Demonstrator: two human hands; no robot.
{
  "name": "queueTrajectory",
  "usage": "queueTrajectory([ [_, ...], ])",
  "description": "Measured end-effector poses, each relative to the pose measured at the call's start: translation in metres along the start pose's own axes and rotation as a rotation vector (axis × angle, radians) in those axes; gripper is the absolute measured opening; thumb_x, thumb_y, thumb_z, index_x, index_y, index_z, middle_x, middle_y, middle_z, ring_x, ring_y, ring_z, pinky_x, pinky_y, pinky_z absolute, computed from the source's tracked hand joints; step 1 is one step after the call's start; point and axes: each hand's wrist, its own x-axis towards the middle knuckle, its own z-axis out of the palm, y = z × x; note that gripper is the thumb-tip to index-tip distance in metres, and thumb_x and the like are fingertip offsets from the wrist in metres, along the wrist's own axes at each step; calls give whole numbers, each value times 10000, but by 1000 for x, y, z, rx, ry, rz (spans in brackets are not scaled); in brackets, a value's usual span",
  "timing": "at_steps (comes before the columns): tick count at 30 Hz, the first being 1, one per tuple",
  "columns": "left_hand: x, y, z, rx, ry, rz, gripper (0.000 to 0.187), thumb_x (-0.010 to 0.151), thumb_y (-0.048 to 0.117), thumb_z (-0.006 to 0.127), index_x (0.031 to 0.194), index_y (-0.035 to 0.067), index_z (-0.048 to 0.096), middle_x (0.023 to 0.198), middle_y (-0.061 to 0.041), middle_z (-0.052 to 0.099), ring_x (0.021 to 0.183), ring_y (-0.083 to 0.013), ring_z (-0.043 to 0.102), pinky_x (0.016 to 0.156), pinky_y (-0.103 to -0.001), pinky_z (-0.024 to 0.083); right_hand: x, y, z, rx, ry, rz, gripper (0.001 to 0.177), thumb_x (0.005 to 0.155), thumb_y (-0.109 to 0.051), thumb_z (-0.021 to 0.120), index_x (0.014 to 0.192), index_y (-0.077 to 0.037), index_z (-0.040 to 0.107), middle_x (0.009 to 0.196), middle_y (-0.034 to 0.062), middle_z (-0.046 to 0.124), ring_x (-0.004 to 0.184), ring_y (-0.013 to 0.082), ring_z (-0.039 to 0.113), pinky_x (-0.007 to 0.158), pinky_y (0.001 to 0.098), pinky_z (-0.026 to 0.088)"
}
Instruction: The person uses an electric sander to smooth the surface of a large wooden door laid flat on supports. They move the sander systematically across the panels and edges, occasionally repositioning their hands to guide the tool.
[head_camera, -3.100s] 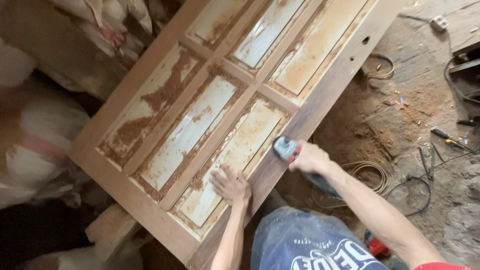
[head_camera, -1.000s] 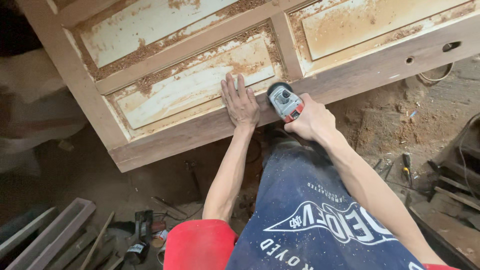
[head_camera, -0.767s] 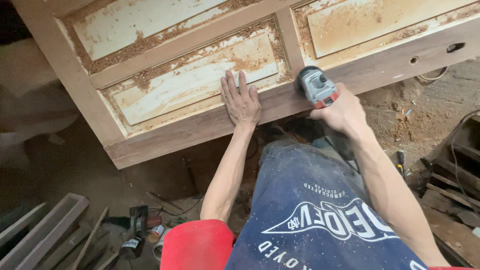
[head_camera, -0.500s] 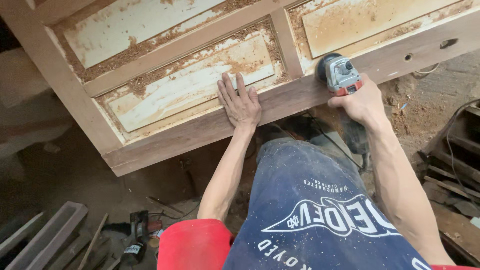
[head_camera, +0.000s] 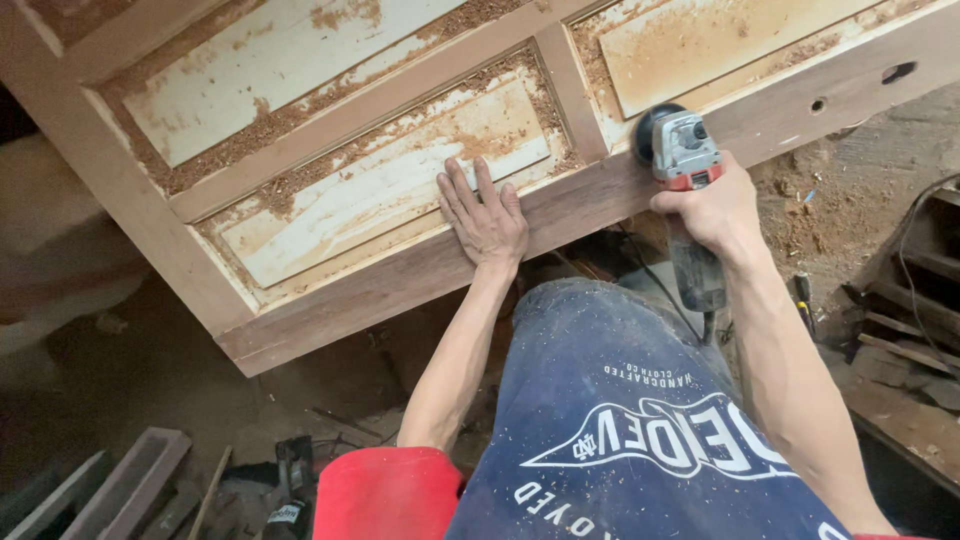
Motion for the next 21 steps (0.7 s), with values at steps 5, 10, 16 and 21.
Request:
queueTrajectory([
  [5,-1,-1,2,9,-8,-3,597,1090,399,441,1605,108,364,1713,-212,155,1588,-460,142,1291,-601,162,-7,-5,2,-35,5,16,652,620,-245,889,1165,-5,625,1064,113,733,953,213,698,896,349,549],
  [10,-2,-7,4,-111,40,2,553,1126,363,354,1601,82,374,1717,-220,202,1606,-425,181,1307,-608,203,-26,-29,29,-161,-86,13,733,617,-272,892,1230,-17,581,1102,162,716,974,273,702,926,394,537],
  [16,-5,-9,-10,-518,261,0,462,1152,300,398,1521,22,387,1655,-255,294,1567,-424,311,1293,-533,321,-58,-74,67,-352,-259,35,822,603,-338,883,1299,-75,535,1131,216,707,1051,382,693,938,457,539],
  [21,-5,-8,-17,-519,231,7,459,1135,271,445,1505,2,404,1636,-267,314,1546,-436,339,1286,-523,330,-63,-81,71,-449,-301,68,799,632,-353,874,1323,-123,544,1150,212,710,1083,404,675,942,479,535],
])
